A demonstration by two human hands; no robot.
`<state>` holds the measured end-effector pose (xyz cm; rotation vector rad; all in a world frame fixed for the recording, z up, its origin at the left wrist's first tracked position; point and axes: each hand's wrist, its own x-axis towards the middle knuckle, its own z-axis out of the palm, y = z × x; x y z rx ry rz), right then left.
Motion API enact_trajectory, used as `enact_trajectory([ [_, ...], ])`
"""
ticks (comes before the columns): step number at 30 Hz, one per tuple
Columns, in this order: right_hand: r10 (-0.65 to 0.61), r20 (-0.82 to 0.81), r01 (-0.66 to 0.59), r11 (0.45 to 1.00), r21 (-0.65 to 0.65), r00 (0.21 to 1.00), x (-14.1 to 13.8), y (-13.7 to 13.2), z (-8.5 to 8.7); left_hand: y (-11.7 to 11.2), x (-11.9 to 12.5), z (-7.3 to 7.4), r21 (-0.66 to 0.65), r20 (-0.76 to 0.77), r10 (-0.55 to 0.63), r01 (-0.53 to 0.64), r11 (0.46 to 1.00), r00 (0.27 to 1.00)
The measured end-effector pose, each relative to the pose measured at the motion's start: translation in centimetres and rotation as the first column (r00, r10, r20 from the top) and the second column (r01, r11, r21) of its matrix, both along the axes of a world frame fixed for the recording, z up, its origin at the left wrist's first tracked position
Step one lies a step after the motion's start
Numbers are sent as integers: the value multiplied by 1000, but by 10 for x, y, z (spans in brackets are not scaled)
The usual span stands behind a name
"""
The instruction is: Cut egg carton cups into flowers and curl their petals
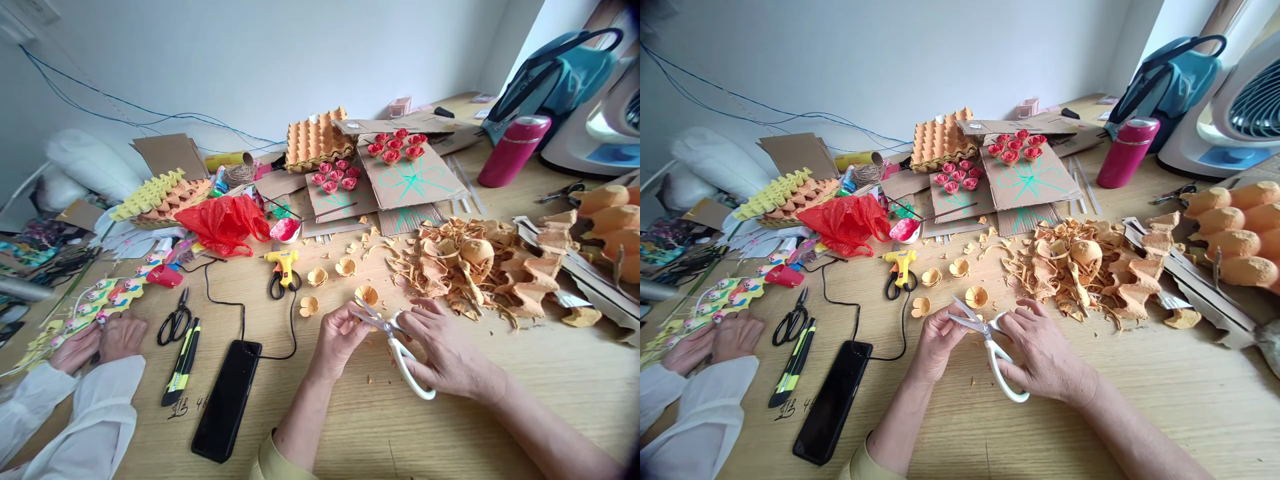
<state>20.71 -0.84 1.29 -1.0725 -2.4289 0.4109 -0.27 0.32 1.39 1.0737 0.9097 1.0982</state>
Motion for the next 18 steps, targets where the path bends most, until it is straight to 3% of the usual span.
enact_trajectory([
  [18, 13, 19, -14, 999, 37, 1000, 3, 2, 5, 6, -15, 0, 221, -209, -26, 74, 972, 978],
])
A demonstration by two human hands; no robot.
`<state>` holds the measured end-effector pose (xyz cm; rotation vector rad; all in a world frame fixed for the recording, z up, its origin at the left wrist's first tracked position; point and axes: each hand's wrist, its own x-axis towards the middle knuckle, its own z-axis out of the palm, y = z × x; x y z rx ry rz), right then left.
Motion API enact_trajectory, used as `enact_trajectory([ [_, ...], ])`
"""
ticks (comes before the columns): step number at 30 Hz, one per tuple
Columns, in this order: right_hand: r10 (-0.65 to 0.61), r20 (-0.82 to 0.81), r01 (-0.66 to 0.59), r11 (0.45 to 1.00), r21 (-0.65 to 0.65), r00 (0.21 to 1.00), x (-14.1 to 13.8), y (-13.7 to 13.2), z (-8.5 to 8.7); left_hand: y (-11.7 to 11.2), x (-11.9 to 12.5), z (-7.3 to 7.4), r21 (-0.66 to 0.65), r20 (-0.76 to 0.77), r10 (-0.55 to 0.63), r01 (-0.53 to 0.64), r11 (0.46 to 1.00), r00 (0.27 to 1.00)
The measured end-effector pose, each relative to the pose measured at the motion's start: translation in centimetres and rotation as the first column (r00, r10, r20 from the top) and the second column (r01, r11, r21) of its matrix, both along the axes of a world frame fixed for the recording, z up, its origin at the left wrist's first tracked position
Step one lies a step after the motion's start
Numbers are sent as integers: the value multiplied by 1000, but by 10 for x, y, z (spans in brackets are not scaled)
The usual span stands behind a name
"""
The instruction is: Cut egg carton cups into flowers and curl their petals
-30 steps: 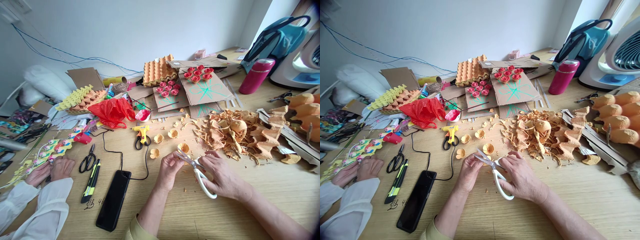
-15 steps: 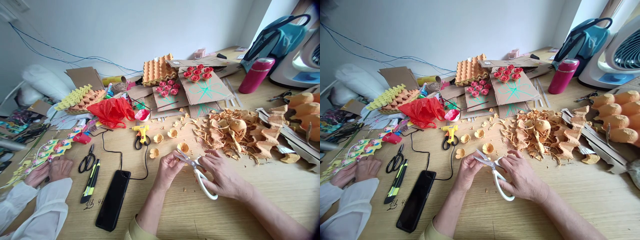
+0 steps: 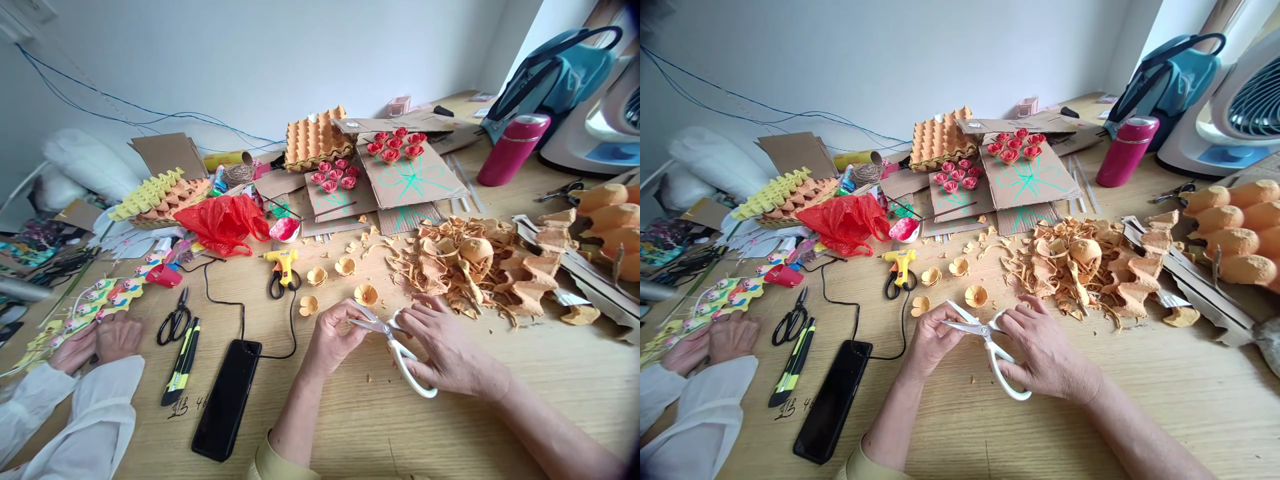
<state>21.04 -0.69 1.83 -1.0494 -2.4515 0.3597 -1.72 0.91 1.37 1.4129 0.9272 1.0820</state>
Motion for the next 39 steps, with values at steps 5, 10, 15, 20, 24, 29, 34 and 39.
enact_trajectory([
  [5, 34, 0, -34, 997, -66, 999, 1, -1, 1, 0, -2, 3, -22, -13, -18, 17, 1000, 1000],
  [10, 59, -10, -59, 994, -87, 998, 3, 0, 1, 1, -4, 7, -20, -48, -27, 26, 999, 998],
  [15, 69, -12, -69, 993, -92, 998, 4, 2, -6, 2, -5, 2, -2, -70, 9, -9, 1000, 997],
  [20, -31, -48, 26, 995, -92, 998, -1, 4, -11, 4, -3, -2, -90, -1, 14, -14, 996, 1000],
  [24, -117, -113, 97, 981, -167, 987, -2, 3, -9, 3, 1, -1, -234, 85, 2, 19, 972, 996],
  [29, -231, -288, 107, 915, -389, 929, -2, 0, -9, 0, 5, -3, -301, 151, -12, 58, 952, 988],
  [34, -279, -450, -9, 842, -539, 848, -5, -1, -13, -5, 10, -8, -353, 100, -122, 150, 924, 987],
  [39, -304, -524, -107, 780, -616, 795, -9, -1, -21, -8, 14, -9, -338, 42, -180, 184, 923, 983],
])
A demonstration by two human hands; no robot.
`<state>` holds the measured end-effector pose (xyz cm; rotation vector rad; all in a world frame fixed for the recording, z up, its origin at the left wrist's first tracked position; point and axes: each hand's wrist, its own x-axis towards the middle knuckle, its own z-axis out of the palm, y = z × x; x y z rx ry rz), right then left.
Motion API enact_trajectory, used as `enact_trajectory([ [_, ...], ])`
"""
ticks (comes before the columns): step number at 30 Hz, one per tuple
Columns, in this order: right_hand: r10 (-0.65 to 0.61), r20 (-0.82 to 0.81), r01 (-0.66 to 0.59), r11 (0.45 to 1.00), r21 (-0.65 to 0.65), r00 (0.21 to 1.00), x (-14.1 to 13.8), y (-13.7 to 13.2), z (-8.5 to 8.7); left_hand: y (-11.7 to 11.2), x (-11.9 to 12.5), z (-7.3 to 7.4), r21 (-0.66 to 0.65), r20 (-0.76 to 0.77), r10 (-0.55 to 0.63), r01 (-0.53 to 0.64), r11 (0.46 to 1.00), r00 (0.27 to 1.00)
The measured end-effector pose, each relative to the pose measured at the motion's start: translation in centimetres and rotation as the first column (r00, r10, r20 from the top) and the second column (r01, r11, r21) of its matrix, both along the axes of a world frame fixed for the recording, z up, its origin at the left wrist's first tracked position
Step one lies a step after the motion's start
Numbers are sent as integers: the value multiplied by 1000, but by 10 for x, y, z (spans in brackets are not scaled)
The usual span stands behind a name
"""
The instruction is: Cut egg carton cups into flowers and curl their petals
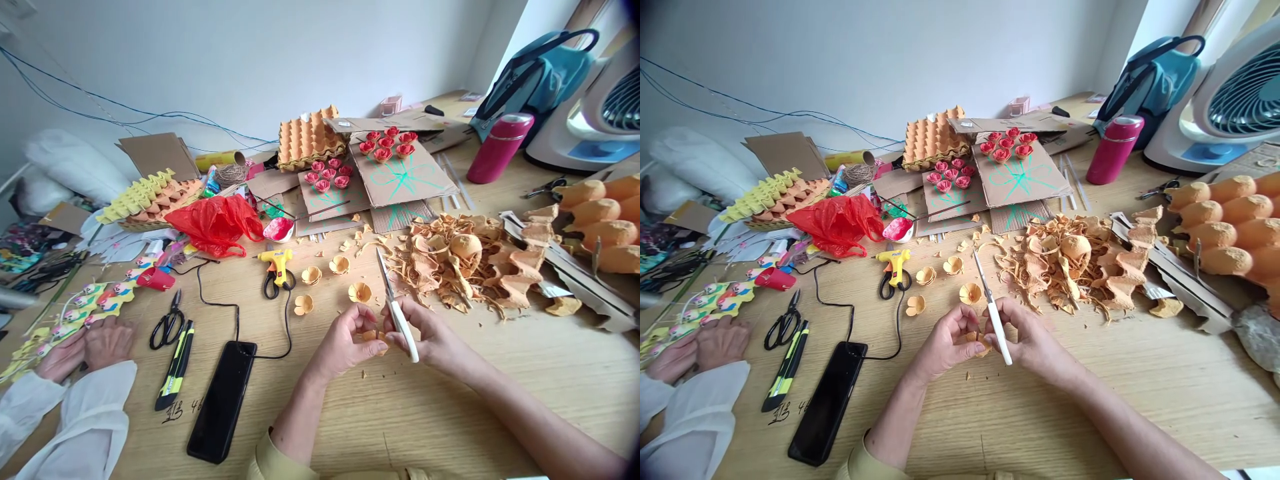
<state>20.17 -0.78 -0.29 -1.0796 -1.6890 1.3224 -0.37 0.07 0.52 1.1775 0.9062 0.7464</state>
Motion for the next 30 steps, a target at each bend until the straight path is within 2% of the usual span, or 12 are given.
enact_trajectory([
  [4, -43, -187, 20, 992, -123, 981, -3, 1, -6, 1, 0, -3, 45, 32, -64, 63, 997, 997],
  [7, -110, -298, 52, 979, -195, 948, -4, 2, -6, 0, 2, -7, 38, 53, -57, 55, 998, 997],
  [13, -169, -345, 82, 964, -252, 923, -6, 3, -2, 1, 6, -7, -188, 286, 58, -3, 982, 957],
  [16, -180, -341, 112, 971, -211, 922, -7, 0, -3, 1, 9, -4, -290, 368, 154, -44, 956, 917],
  [22, -212, -242, 210, 977, -31, 947, -9, -5, -12, -4, 21, -10, -458, 454, 234, 0, 889, 860],
  [25, -211, -169, 224, 973, 59, 963, -8, -6, -12, -6, 25, -14, -482, 450, 285, -38, 875, 846],
  [30, -203, -57, 210, 964, 162, 977, -7, -5, -4, -6, 24, -14, -444, 458, 357, -139, 885, 814],
])
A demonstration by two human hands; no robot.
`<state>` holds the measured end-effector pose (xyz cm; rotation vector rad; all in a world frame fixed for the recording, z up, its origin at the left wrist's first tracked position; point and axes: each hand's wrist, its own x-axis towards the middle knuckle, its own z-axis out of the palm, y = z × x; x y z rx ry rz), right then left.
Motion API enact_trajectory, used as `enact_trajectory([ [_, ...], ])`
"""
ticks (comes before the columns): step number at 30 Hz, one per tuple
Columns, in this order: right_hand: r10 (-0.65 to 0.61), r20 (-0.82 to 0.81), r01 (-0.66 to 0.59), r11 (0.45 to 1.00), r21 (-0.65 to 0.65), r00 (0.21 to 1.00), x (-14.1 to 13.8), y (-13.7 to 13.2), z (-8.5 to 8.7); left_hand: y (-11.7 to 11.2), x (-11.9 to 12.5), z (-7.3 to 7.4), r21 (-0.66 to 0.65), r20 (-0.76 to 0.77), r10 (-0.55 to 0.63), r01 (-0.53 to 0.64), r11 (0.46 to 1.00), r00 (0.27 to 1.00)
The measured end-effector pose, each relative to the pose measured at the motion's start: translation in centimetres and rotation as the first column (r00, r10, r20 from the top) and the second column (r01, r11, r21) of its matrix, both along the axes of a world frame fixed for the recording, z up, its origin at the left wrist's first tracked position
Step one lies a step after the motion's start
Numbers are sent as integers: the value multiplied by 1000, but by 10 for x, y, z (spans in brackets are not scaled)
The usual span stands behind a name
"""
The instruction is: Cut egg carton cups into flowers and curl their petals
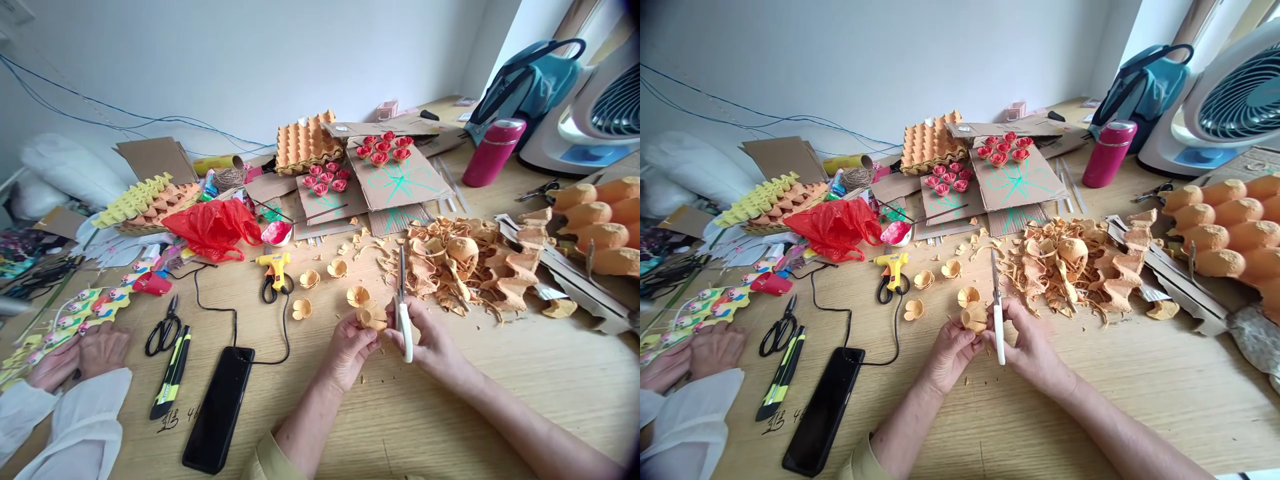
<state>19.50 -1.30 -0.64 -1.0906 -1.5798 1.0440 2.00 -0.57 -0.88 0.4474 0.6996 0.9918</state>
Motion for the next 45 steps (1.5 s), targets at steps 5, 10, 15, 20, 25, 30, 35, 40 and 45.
enact_trajectory([
  [5, 63, 143, -57, 997, -46, 988, 3, 2, 3, 3, -5, 3, 16, 13, 147, -147, 989, 989],
  [10, 145, 303, -133, 989, -61, 942, -1, 1, 6, 5, -7, 5, -9, 84, 231, -231, 973, 969],
  [15, 203, 395, -180, 979, -94, 896, -4, 0, 7, 6, -6, 2, -68, 166, 268, -260, 963, 949],
  [20, 215, 446, -219, 975, -44, 869, -3, 0, 4, 4, -5, 1, -129, 180, 277, -257, 958, 944],
  [25, 195, 475, -234, 972, 24, 858, -3, 1, 4, 4, -5, -1, -88, 172, 250, -238, 967, 953],
  [30, 187, 538, -264, 962, 69, 822, -2, 0, 4, 4, -6, -5, -4, 133, 220, -221, 975, 966],
  [35, 162, 594, -281, 953, 112, 788, -1, 0, 5, 4, -6, -3, 43, 83, 209, -213, 976, 974],
  [40, 137, 592, -281, 946, 159, 794, 0, 0, 5, 3, -4, -1, 44, 50, 198, -200, 979, 979],
  [45, 111, 591, -298, 927, 229, 799, 0, 2, 4, 1, -2, -2, 54, 42, 170, -172, 984, 985],
])
